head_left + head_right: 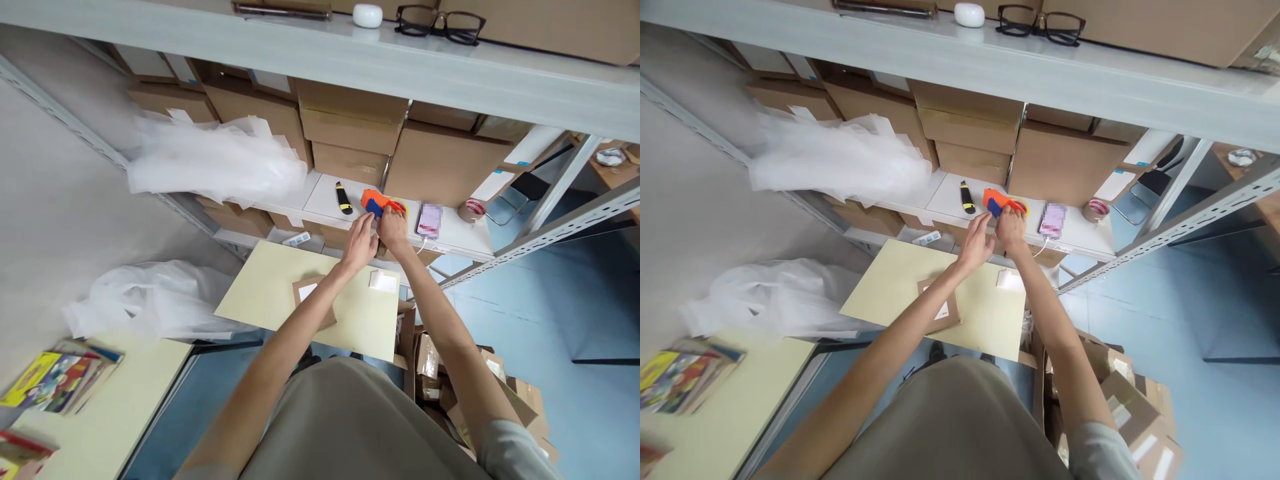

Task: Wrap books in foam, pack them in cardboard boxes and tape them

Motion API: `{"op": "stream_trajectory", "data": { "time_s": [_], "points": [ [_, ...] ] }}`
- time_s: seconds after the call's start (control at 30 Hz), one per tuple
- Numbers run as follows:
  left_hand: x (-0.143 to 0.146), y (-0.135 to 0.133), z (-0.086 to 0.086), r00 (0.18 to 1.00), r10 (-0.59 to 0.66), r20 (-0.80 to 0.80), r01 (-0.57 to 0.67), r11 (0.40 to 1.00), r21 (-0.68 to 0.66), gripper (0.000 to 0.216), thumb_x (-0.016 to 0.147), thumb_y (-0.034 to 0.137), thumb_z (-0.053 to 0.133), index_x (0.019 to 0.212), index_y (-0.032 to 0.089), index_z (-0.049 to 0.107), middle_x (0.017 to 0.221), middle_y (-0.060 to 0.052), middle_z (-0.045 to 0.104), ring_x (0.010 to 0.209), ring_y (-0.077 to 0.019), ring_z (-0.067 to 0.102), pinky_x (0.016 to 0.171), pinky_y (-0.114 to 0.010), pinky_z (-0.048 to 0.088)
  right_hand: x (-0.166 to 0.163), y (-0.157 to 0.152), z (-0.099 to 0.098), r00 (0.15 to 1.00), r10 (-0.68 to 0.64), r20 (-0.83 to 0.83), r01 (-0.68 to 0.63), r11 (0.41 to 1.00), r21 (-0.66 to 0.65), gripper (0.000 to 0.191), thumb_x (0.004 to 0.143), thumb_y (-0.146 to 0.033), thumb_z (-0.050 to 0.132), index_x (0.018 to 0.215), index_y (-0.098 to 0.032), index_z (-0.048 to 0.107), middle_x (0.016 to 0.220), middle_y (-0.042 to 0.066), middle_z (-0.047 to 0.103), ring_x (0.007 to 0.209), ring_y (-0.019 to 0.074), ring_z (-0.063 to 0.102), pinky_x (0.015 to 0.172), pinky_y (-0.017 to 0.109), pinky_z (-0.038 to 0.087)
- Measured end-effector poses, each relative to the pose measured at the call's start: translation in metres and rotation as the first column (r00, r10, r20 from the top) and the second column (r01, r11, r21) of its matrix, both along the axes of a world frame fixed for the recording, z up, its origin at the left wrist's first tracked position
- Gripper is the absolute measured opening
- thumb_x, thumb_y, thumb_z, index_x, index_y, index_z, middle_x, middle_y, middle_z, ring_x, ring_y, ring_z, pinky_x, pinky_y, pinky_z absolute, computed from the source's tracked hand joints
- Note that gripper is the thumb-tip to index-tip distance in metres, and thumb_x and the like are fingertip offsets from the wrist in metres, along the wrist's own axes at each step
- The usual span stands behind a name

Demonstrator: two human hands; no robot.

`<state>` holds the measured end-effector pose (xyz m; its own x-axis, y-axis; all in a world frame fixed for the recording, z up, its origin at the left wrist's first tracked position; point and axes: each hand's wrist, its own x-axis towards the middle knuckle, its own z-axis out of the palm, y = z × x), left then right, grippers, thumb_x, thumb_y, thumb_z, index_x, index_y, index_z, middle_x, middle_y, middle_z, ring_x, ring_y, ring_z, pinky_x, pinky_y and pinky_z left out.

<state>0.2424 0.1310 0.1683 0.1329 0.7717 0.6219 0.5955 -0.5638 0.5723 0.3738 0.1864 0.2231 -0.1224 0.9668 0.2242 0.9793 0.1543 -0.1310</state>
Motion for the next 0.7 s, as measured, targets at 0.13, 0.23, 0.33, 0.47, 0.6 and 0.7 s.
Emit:
{"op": "stream_trajectory", "data": {
  "time_s": [0.13, 0.23, 0.33, 0.47, 0.6, 0.7],
  "points": [
    [-0.002, -0.015, -0.02, 1.0, 0.012, -0.019, -0.013, 0.999, -0.04, 0.065, 0.104, 0.018, 0.056, 0.168, 0.015, 0.047, 0.165, -0.022, 0.058, 0.157, -0.0346, 0.056, 0.138, -0.056, 0.044, 0.007, 0.02, -0.02, 1.0, -0.008, 0.031, 0.007, 1.0, 0.013, 0.046, 0.107, -0.011, 0.045, 0.148, 0.004, 0.059, 0.139, 0.035, 0.073, 0.14, 0.0405, 0.062, 0.127, 0.058, 0.038],
    [-0.011, -0.031, -0.05, 0.998, 0.042, -0.048, -0.047, 0.992, -0.119, 0.063, 0.104, 0.019, 0.057, 0.166, 0.015, 0.049, 0.164, -0.021, 0.059, 0.156, -0.0344, 0.057, 0.137, -0.055, 0.045, 0.012, 0.024, -0.027, 1.0, -0.005, 0.027, 0.003, 0.998, 0.068, 0.054, 0.109, -0.01, 0.04, 0.16, 0.003, 0.052, 0.149, 0.033, 0.067, 0.145, 0.0388, 0.056, 0.129, 0.061, 0.035],
    [-0.032, -0.055, -0.095, 0.991, 0.095, -0.09, -0.114, 0.963, -0.244, 0.062, 0.103, 0.021, 0.059, 0.165, 0.016, 0.051, 0.161, -0.019, 0.062, 0.155, -0.0341, 0.059, 0.137, -0.053, 0.046, 0.013, 0.007, -0.037, 0.999, 0.032, -0.019, -0.028, 0.984, 0.175, 0.057, 0.114, -0.017, 0.035, 0.169, -0.005, 0.047, 0.161, 0.03, 0.057, 0.151, 0.0383, 0.05, 0.131, 0.065, 0.034],
    [-0.07, -0.108, -0.164, 0.968, 0.163, -0.192, -0.236, 0.852, -0.468, 0.061, 0.101, 0.021, 0.059, 0.162, 0.012, 0.054, 0.161, -0.022, 0.063, 0.156, -0.0365, 0.058, 0.137, -0.054, 0.045, 0.004, -0.06, -0.089, 0.973, 0.185, -0.137, -0.166, 0.976, 0.142, 0.054, 0.119, -0.031, 0.034, 0.168, -0.012, 0.05, 0.165, 0.025, 0.054, 0.149, 0.0386, 0.053, 0.128, 0.061, 0.042],
    [-0.094, -0.164, -0.212, 0.94, 0.18, -0.29, -0.326, 0.722, -0.61, 0.063, 0.1, 0.017, 0.057, 0.162, 0.01, 0.054, 0.165, -0.024, 0.061, 0.161, -0.0364, 0.054, 0.14, -0.053, 0.042, -0.007, -0.146, -0.178, 0.926, 0.197, -0.322, -0.283, 0.926, -0.248, 0.053, 0.118, -0.029, 0.04, 0.162, -0.004, 0.056, 0.157, 0.028, 0.063, 0.147, 0.0351, 0.06, 0.128, 0.047, 0.047],
    [-0.098, -0.192, -0.231, 0.944, 0.121, -0.307, -0.298, 0.713, -0.635, 0.063, 0.102, 0.015, 0.052, 0.164, 0.012, 0.053, 0.174, -0.021, 0.054, 0.17, -0.0328, 0.044, 0.143, -0.052, 0.038, -0.013, -0.199, -0.236, 0.937, 0.057, -0.344, -0.269, 0.747, -0.608, 0.053, 0.117, -0.025, 0.043, 0.163, -0.003, 0.055, 0.158, 0.028, 0.066, 0.143, 0.0329, 0.068, 0.125, 0.042, 0.05]
  ]
}}
